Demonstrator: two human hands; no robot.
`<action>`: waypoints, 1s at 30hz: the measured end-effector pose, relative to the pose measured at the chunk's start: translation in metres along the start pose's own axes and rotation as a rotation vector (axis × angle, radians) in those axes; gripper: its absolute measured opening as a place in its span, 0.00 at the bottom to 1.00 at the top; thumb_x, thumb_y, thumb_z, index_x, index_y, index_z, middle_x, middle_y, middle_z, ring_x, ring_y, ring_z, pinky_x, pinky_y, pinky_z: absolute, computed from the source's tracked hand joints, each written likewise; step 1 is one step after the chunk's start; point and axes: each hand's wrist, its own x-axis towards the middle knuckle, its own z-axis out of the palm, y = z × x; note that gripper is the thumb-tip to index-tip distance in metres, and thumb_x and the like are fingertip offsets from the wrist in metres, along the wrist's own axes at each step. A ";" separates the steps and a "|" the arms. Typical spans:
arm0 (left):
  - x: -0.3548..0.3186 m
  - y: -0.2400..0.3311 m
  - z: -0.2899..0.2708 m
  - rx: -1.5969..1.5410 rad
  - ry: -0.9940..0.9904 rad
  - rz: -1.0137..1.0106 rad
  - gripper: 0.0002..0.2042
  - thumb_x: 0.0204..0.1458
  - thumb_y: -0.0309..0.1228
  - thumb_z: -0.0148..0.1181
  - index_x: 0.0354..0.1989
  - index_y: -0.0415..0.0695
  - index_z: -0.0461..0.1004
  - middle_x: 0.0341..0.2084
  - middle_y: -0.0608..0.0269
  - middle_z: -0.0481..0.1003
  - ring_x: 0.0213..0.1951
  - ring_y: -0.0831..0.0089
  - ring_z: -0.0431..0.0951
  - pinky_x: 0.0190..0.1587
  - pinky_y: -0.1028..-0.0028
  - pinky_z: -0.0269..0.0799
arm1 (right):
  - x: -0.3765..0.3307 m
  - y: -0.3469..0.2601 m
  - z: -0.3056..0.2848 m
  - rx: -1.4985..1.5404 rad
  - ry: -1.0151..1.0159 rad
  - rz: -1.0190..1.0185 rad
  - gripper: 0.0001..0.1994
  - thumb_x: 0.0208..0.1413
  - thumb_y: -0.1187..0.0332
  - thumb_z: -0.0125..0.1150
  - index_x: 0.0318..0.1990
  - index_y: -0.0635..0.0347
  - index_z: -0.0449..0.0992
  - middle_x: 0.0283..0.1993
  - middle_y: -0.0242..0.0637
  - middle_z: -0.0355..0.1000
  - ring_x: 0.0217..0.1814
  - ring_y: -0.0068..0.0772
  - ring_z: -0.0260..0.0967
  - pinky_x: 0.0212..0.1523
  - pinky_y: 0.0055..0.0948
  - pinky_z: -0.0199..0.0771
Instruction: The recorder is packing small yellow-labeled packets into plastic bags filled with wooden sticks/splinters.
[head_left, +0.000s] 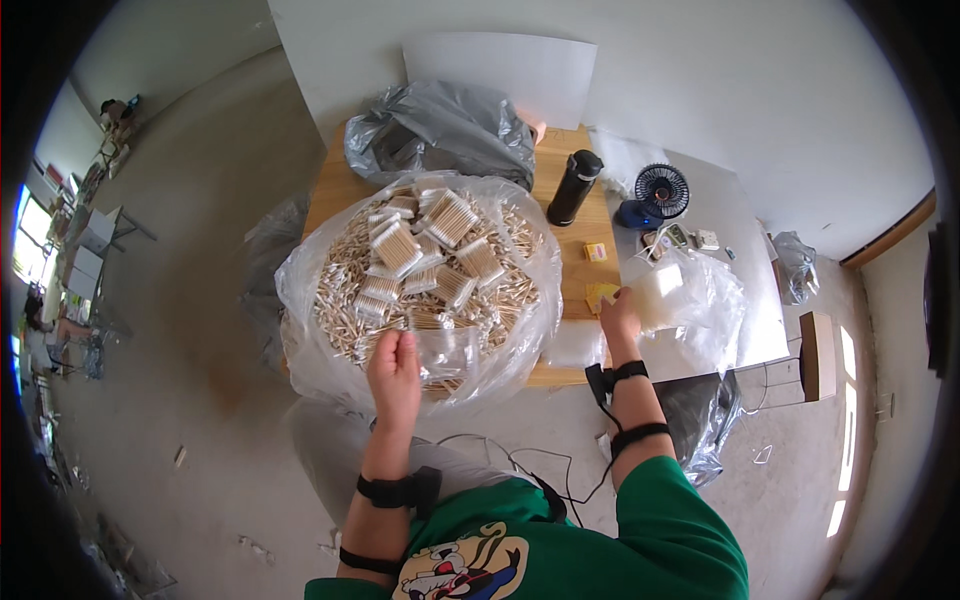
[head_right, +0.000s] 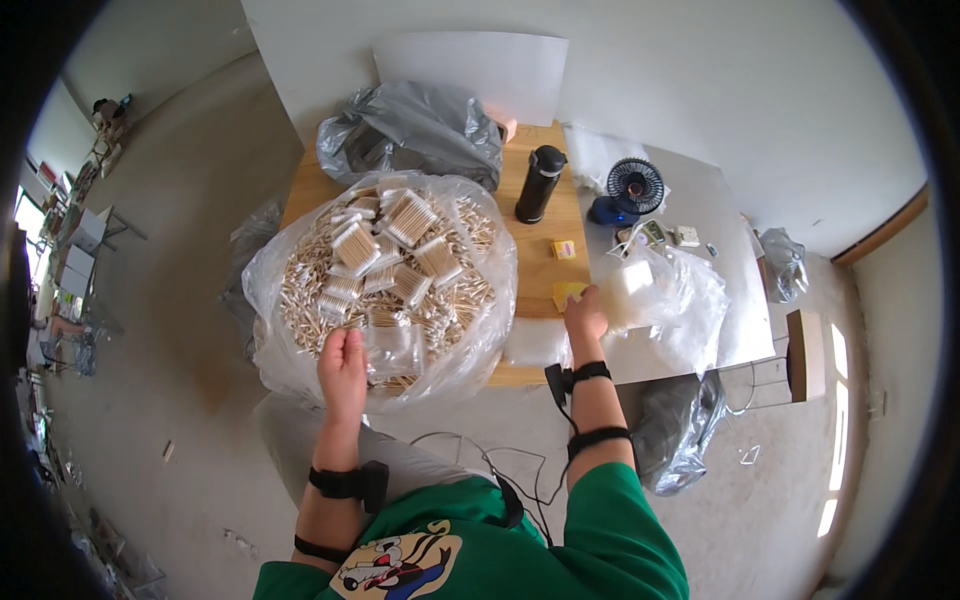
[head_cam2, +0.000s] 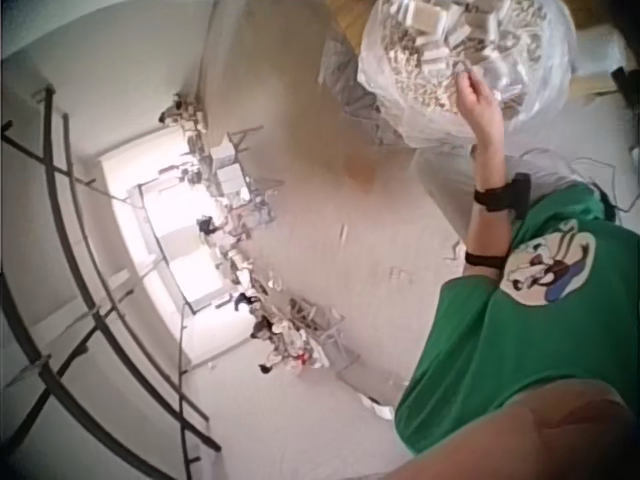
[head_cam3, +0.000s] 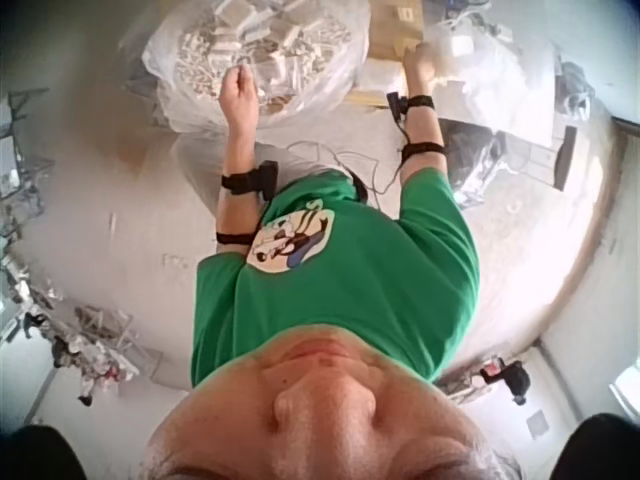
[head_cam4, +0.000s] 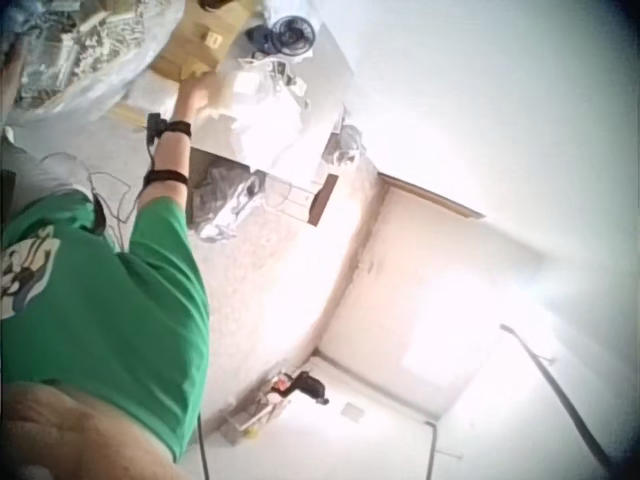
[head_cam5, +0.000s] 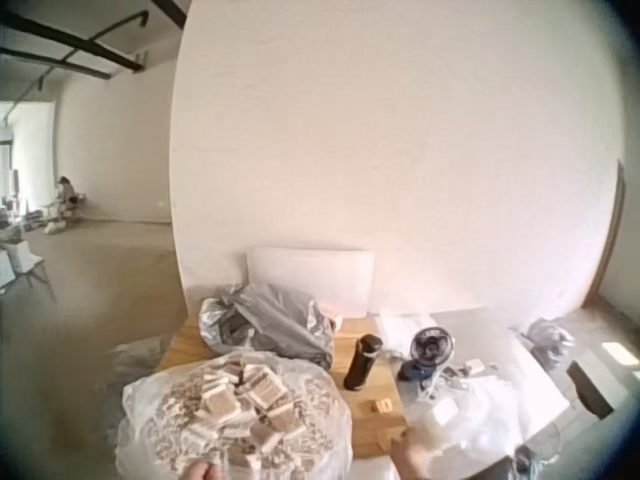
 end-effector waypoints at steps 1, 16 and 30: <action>-0.001 0.002 0.006 0.007 0.003 -0.003 0.10 0.59 0.32 0.50 0.28 0.41 0.68 0.13 0.72 0.62 0.16 0.84 0.60 0.19 0.80 0.56 | -0.006 -0.005 -0.008 0.002 -0.008 0.000 0.13 0.50 0.59 0.60 0.35 0.58 0.70 0.35 0.43 0.73 0.37 0.45 0.72 0.37 0.39 0.71; -0.024 0.005 0.060 0.078 -0.214 0.085 0.10 0.60 0.35 0.48 0.32 0.41 0.70 0.11 0.66 0.66 0.15 0.77 0.67 0.20 0.75 0.62 | -0.115 -0.007 -0.069 1.078 -0.431 0.015 0.15 0.51 0.79 0.53 0.48 0.62 0.62 0.27 0.33 0.70 0.25 0.21 0.67 0.25 0.18 0.66; 0.009 -0.010 -0.003 0.109 -0.010 0.001 0.10 0.60 0.35 0.49 0.34 0.39 0.69 0.16 0.65 0.68 0.19 0.80 0.68 0.25 0.77 0.64 | -0.100 -0.016 -0.019 -0.125 -0.018 -0.526 0.25 0.48 0.64 0.60 0.56 0.53 0.65 0.62 0.43 0.57 0.67 0.47 0.49 0.61 0.49 0.51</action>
